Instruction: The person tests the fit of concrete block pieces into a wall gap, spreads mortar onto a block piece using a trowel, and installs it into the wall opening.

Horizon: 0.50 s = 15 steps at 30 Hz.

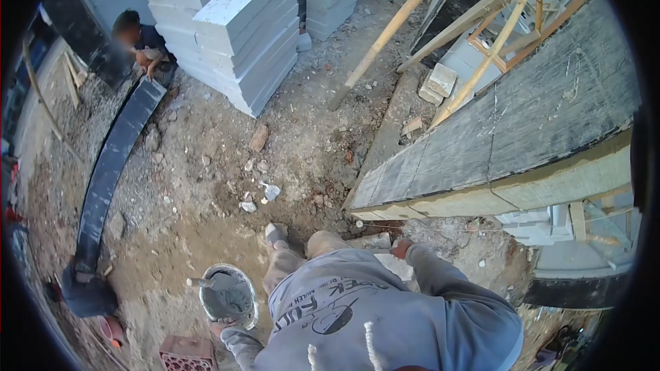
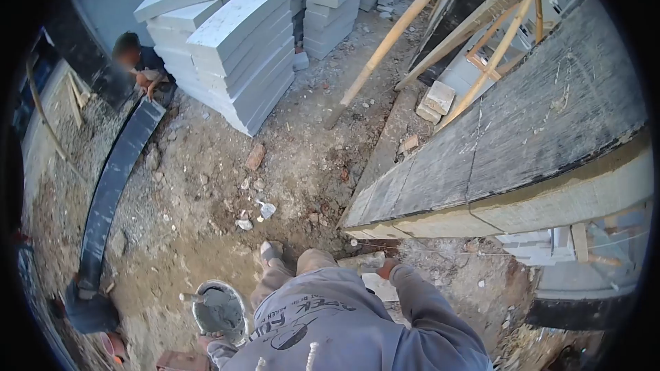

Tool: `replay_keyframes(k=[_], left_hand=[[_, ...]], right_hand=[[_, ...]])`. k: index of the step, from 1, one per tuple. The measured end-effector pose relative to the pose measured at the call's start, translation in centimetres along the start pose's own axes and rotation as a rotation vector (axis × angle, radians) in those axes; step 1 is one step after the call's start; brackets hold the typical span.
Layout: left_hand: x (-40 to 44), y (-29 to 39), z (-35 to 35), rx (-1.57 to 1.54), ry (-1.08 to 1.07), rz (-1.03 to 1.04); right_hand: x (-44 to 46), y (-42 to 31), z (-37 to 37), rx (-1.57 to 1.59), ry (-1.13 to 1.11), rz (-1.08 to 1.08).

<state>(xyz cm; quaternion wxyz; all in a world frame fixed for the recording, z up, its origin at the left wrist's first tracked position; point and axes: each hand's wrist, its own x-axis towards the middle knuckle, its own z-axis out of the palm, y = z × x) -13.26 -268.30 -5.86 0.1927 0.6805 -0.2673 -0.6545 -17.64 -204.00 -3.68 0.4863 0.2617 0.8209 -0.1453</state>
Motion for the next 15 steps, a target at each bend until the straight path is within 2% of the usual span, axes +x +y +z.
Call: replay_keyframes(k=[2, 4, 6, 7, 12, 14, 15], left_hand=[[1.1, 0.5, 8.7, 0.14, -0.108, -0.036], [-0.8, 0.8, 17.2, 0.226, -0.191, -0.034], [0.2, -0.4, 21.5, 0.326, -0.29, -0.041], [2.0, -1.1, 23.9, 0.349, -0.362, -0.026], [-8.8, -1.4, 36.3, 0.47, -0.658, -0.051], [-12.8, -1.5, 40.4, 0.501, -0.798, -0.07], [-15.0, -1.6, 42.4, 0.528, -0.862, -0.095]], right_hand=[[4.8, 0.7, 3.9, -0.023, 0.115, 0.011], [6.0, -1.8, 5.9, -0.282, 0.105, -0.062], [2.9, -5.6, 4.8, -0.105, -0.065, -0.001], [0.9, -7.5, 4.3, -0.083, -0.051, -0.027], [2.5, -12.7, 4.3, -0.092, 0.055, -0.159], [2.6, -15.9, 1.0, -0.115, 0.079, -0.312], [4.2, -16.7, -0.1, 0.006, 0.118, -0.406]])
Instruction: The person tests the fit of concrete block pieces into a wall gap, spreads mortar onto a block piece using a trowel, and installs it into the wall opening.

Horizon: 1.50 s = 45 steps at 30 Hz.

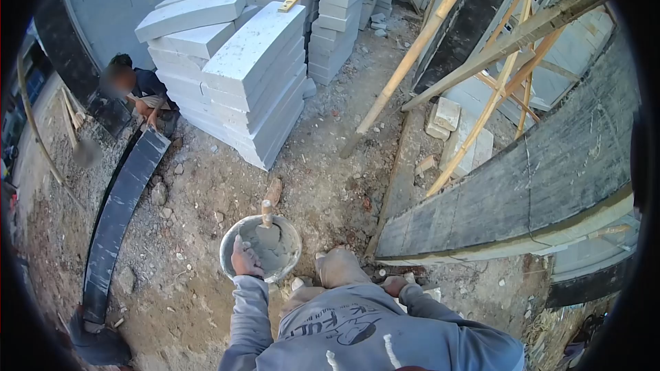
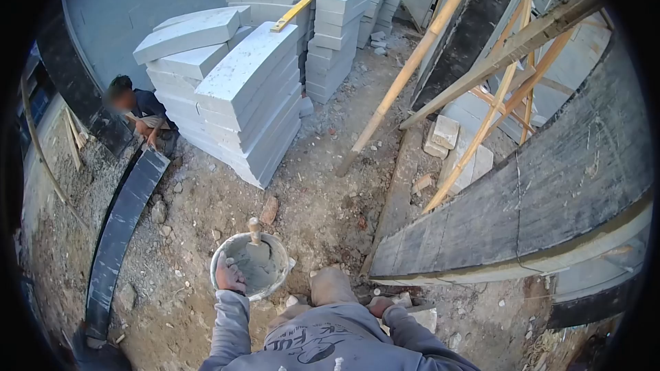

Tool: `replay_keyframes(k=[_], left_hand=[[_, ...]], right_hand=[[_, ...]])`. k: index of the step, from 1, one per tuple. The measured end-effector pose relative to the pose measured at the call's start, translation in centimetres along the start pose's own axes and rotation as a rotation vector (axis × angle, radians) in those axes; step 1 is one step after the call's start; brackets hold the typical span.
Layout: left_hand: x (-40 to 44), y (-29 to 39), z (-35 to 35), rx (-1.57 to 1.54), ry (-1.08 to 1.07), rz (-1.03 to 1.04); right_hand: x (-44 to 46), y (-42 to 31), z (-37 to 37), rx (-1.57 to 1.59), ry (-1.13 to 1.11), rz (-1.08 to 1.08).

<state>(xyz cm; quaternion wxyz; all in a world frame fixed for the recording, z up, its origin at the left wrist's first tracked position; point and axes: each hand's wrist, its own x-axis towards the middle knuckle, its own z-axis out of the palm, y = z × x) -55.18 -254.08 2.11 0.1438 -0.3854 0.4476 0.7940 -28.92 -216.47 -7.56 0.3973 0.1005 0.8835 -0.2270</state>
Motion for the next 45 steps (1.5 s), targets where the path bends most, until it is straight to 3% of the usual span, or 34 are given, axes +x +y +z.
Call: replay_keyframes(k=[1, 2, 3, 4, 6, 8, 11, 14, 16, 17, 19, 21, 22, 23, 24, 25, 30, 33, 35, 39, 41, 45], left_hand=[[0.6, 0.8, 2.5, -0.004, -0.005, 0.007], [1.1, 1.2, 4.7, -0.015, -0.158, -0.029], [1.5, 1.3, 6.8, -0.022, -0.308, -0.069], [1.7, 1.3, 9.3, -0.016, -0.31, -0.071], [2.3, 1.0, 14.4, -0.018, -0.452, -0.124], [4.1, 0.4, 18.7, 0.043, -0.445, -0.121], [7.1, -1.2, 25.1, 0.144, -0.466, -0.158], [10.3, -1.7, 30.4, 0.268, -0.486, -0.305], [11.8, -1.9, 34.5, 0.307, -0.478, -0.398], [12.4, -2.0, 36.1, 0.338, -0.522, -0.396], [13.5, -1.1, 39.4, 0.371, -0.561, -0.4], [15.0, 0.4, 42.2, 0.446, -0.682, -0.272], [15.8, 1.2, 42.8, 0.454, -0.756, -0.145], [16.5, 1.9, 43.1, 0.441, -0.753, -0.145], [17.2, 2.9, 43.1, 0.476, -0.741, 0.051], [17.8, 4.1, 42.8, 0.514, -0.722, 0.247], [16.8, 12.6, 38.8, 0.333, -0.496, 0.495], [17.3, 18.4, 37.4, 0.46, -0.361, 0.665], [18.9, 21.5, 37.7, 0.505, -0.168, 0.981], [21.4, 26.7, 41.3, 0.544, 0.012, 1.134], [24.2, 27.5, 42.1, 0.784, 0.093, 1.255], [27.7, 26.7, 43.3, 0.694, -0.111, 1.106]], right_hand=[[1.8, -0.8, -1.4, -0.196, 0.049, -0.085], [3.4, -1.9, -3.1, -0.388, 0.091, -0.164], [4.8, -3.1, -4.7, -0.078, 0.186, -0.055], [6.6, -4.8, -6.8, 0.235, 0.283, 0.056], [7.4, -11.8, -13.9, 0.369, 0.408, 0.014], [12.3, -13.9, -17.4, 0.537, 0.478, -0.26], [17.1, -17.0, -23.2, 0.563, 0.452, -0.378], [21.9, -15.9, -25.5, 0.552, 0.625, -0.675], [23.3, -13.9, -30.0, 0.842, 0.223, -0.614], [23.8, -13.4, -32.6, 0.833, 0.227, -0.615], [23.2, -14.0, -37.8, 0.707, 0.267, -0.333], [25.4, -13.7, -40.5, 0.841, 0.258, -0.28], [24.5, -14.7, -43.7, 0.828, 0.264, -0.076], [24.4, -15.4, -45.9, 0.804, 0.268, 0.119], [27.4, -13.3, -45.1, 1.035, 0.326, 0.063], [28.5, -12.7, -46.2, 1.026, 0.315, 0.053], [29.2, -13.1, -53.5, 0.977, 0.437, 0.071], [31.8, -11.3, -54.4, 0.966, 0.508, 0.05], [32.4, -11.1, -55.1, 1.106, 0.482, 0.188], [35.0, -10.5, -56.8, 1.118, 0.5, 0.263], [35.3, -10.6, -57.2, 1.168, 0.525, 0.263], [35.5, -10.7, -59.2, 1.347, 0.578, 0.36]])
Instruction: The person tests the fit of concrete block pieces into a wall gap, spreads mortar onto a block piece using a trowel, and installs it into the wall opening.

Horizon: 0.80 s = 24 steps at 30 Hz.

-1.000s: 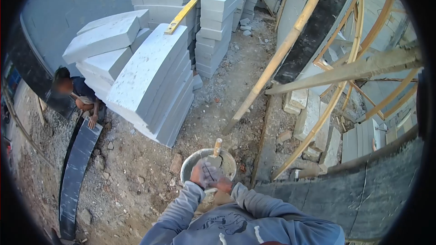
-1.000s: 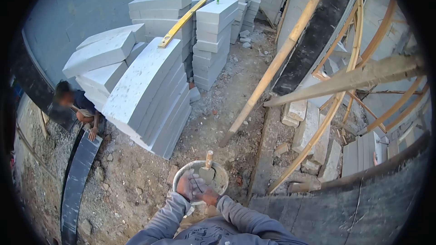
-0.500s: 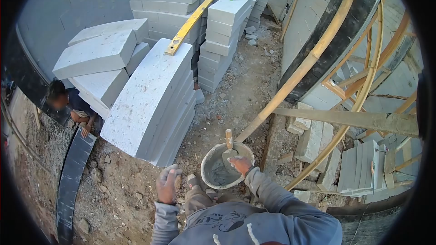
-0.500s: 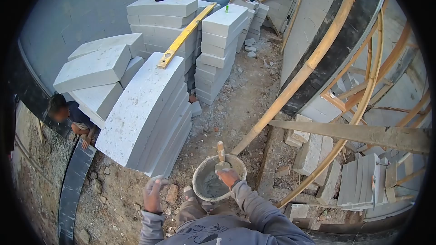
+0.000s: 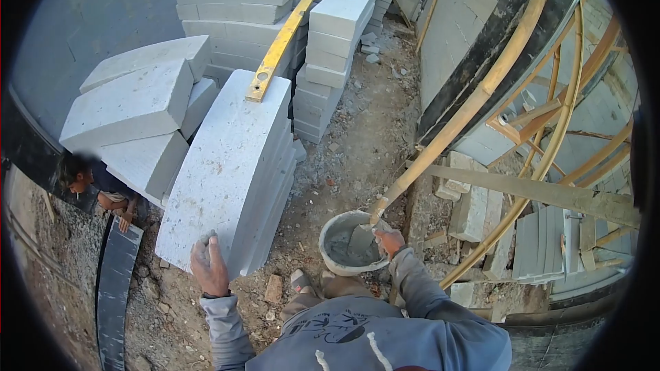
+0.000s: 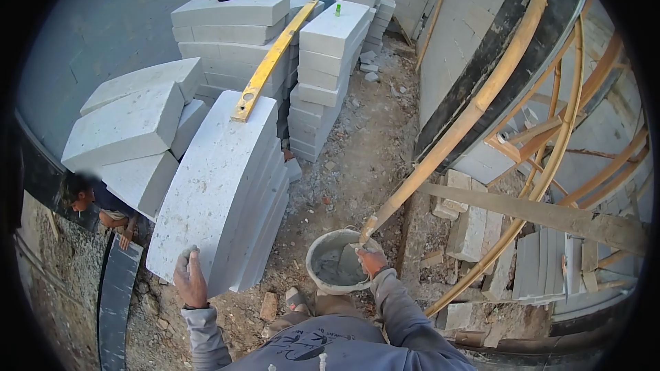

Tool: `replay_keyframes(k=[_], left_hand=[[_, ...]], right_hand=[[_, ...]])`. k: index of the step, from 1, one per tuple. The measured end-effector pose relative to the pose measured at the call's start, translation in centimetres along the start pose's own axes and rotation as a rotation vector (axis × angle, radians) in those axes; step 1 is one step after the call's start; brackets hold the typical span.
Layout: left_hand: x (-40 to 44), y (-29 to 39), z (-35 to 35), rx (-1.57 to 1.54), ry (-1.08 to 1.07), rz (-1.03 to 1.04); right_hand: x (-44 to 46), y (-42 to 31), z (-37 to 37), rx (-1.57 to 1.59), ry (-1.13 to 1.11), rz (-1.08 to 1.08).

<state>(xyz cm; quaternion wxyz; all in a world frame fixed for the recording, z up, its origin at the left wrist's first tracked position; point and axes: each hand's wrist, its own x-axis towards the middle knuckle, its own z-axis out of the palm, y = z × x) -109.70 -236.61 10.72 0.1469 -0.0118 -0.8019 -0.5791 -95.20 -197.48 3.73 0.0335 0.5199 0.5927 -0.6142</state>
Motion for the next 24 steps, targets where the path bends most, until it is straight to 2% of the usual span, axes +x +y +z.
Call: replay_keyframes(k=[5, 7, 9, 10, 11, 12, 13, 16, 17, 19, 21, 24], left_hand=[[1.1, 0.7, 2.1, 0.056, -0.077, -0.13], [1.9, 0.2, 2.7, 0.086, -0.022, -0.001], [2.4, 0.2, 3.3, 0.171, 0.026, 0.07], [2.5, 0.9, 3.3, 0.25, 0.032, 0.041], [2.5, 1.0, 3.4, 0.267, 0.066, 0.054], [2.4, 1.5, 3.5, 0.243, 0.067, -0.013], [2.4, 1.7, 3.2, 0.205, 0.068, -0.069], [1.1, 3.3, 2.7, 0.238, 0.184, -0.215], [0.8, 4.2, 3.0, 0.246, 0.306, -0.16], [-0.4, 3.8, 3.7, 0.113, 0.493, -0.225], [-0.9, 4.4, 4.5, 0.08, 0.607, -0.289], [0.1, 4.9, 5.4, 0.192, 0.558, -0.232]], right_hand=[[2.8, -1.8, 0.5, 0.08, 0.048, -0.061], [4.2, -2.5, 1.0, 0.067, 0.017, -0.084], [5.4, -4.1, 1.9, 0.064, 0.026, 0.016], [7.9, -4.0, 1.9, 0.005, 0.008, 0.073], [11.5, -1.7, 1.7, 0.082, -0.083, -0.032], [12.5, -2.8, 2.2, 0.107, -0.089, 0.121], [15.1, -2.2, 2.4, 0.116, -0.092, 0.159], [19.2, -3.3, 3.5, -0.052, -0.201, 0.177], [20.3, -4.2, 3.6, -0.104, -0.22, 0.182], [22.0, -4.3, 4.7, -0.085, -0.183, 0.322], [23.0, -5.2, 5.8, -0.062, -0.215, 0.299], [24.6, -6.6, 6.6, -0.07, -0.261, 0.279]])
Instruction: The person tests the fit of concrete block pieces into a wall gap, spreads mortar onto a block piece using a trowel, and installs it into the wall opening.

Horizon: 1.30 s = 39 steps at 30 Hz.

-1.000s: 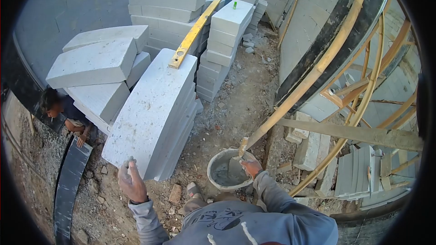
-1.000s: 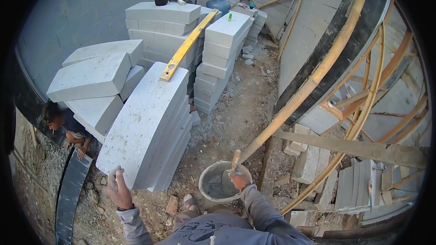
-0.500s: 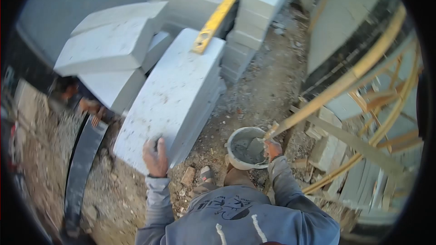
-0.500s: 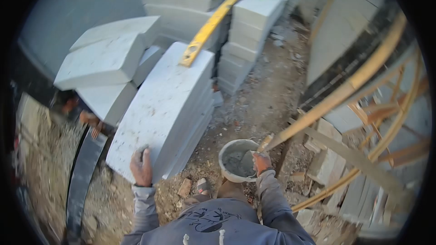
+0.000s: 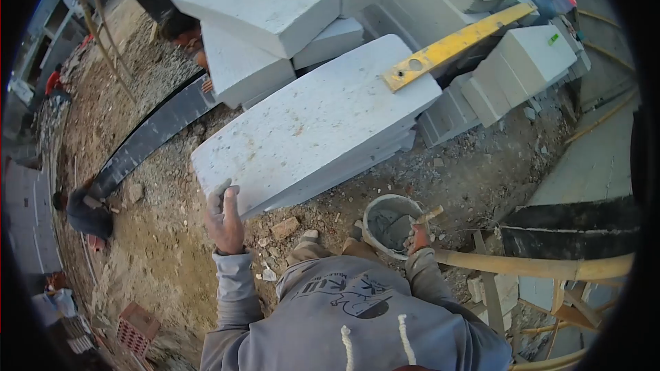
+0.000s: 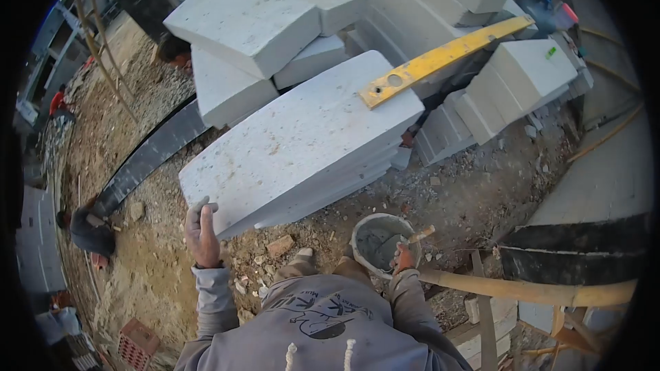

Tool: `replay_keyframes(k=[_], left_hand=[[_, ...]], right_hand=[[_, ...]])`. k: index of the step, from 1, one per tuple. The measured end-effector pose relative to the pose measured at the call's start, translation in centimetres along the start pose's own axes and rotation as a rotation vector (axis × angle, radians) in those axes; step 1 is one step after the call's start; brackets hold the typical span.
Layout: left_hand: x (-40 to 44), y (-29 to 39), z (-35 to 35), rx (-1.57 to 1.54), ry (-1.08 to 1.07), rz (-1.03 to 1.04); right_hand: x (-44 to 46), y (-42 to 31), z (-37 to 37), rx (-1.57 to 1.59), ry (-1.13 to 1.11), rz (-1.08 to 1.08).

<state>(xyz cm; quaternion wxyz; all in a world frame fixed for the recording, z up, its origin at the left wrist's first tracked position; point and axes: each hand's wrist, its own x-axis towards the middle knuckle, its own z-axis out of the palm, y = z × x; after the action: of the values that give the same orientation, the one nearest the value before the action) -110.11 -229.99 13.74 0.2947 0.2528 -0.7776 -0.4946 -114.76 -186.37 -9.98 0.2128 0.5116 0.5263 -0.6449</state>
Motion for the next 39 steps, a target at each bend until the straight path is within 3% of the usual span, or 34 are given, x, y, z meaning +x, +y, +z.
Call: replay_keyframes(k=[4, 6, 9, 12, 15, 17, 22, 25, 32, 36, 39], left_hand=[[1.4, 4.2, 5.3, -0.21, -0.133, 0.015], [1.6, 6.6, 9.5, -0.253, -0.253, 0.057], [0.2, 10.3, 16.7, -0.335, -0.649, 0.032], [-2.4, 12.8, 23.8, -0.335, -0.894, 0.084], [-4.9, 15.1, 29.1, -0.217, -1.108, 0.299], [-5.9, 15.4, 31.2, -0.214, -1.283, 0.189], [-6.0, 12.3, 36.6, -0.191, -1.44, 0.065], [-5.6, 10.2, 40.6, -0.177, -1.466, -0.128], [-4.6, 13.0, 50.9, -0.108, -1.615, -0.259], [-5.7, 13.3, 58.1, -0.063, -1.704, -0.158], [-7.5, 12.3, 63.4, 0.003, -1.742, -0.274]], right_hand=[[-0.7, -4.2, -0.8, 0.029, 0.056, -0.009], [0.1, -5.7, -3.2, 0.038, -0.037, -0.058], [-0.8, -8.5, -5.2, 0.133, -0.028, -0.128], [-2.4, -11.9, -6.7, 0.162, -0.015, -0.17], [-2.7, -14.5, -8.3, 0.151, 0.036, -0.25], [-3.3, -16.9, -9.4, 0.206, 0.072, -0.297], [-1.5, -23.2, -13.1, 0.269, 0.195, -0.373], [0.5, -27.4, -17.1, 0.348, 0.302, -0.412], [2.7, -38.3, -26.4, 0.484, 0.536, -0.444], [4.4, -44.8, -31.8, 0.505, 0.638, -0.477], [7.3, -49.9, -35.5, 0.517, 0.654, -0.52]])
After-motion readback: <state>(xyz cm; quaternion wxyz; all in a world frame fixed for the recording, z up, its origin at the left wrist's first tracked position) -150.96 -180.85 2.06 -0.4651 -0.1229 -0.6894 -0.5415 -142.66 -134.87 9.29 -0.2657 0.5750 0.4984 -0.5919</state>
